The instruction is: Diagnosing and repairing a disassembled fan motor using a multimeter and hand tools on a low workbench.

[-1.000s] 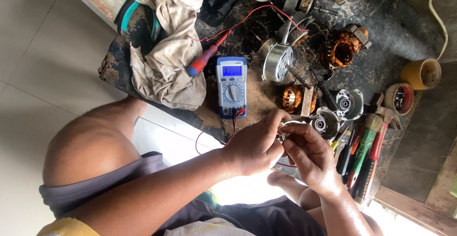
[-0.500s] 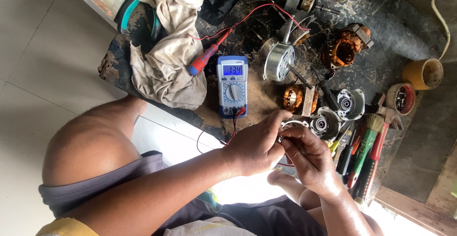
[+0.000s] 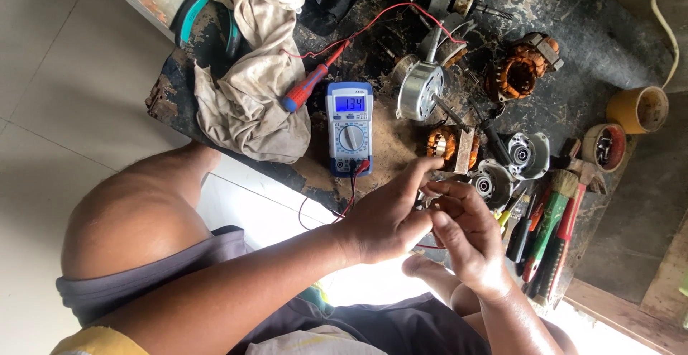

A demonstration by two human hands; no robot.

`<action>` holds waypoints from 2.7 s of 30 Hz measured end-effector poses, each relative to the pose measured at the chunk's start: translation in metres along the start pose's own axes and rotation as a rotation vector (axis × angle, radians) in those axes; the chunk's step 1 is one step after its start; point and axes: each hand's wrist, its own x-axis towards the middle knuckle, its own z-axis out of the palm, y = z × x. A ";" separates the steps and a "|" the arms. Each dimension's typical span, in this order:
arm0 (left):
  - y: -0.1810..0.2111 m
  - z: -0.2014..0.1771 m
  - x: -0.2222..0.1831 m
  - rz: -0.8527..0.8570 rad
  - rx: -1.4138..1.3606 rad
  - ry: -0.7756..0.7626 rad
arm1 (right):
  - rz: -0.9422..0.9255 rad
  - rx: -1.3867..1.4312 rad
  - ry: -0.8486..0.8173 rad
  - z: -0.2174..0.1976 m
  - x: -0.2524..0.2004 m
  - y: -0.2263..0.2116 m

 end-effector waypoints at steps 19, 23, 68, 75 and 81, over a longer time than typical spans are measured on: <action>0.001 0.011 0.018 0.264 -0.068 0.091 | -0.082 -0.141 0.140 0.010 0.002 -0.007; 0.001 -0.015 0.027 0.168 -0.184 0.041 | -0.124 -0.190 0.308 -0.006 -0.002 0.002; -0.038 -0.091 0.039 -0.568 0.708 0.289 | 0.491 -0.896 0.629 -0.127 -0.022 0.033; -0.041 -0.085 0.040 -0.516 0.567 0.336 | -0.234 -1.179 0.762 -0.114 -0.017 0.058; -0.021 -0.073 0.043 -0.483 0.509 0.363 | -0.603 -1.157 0.503 -0.029 -0.013 0.053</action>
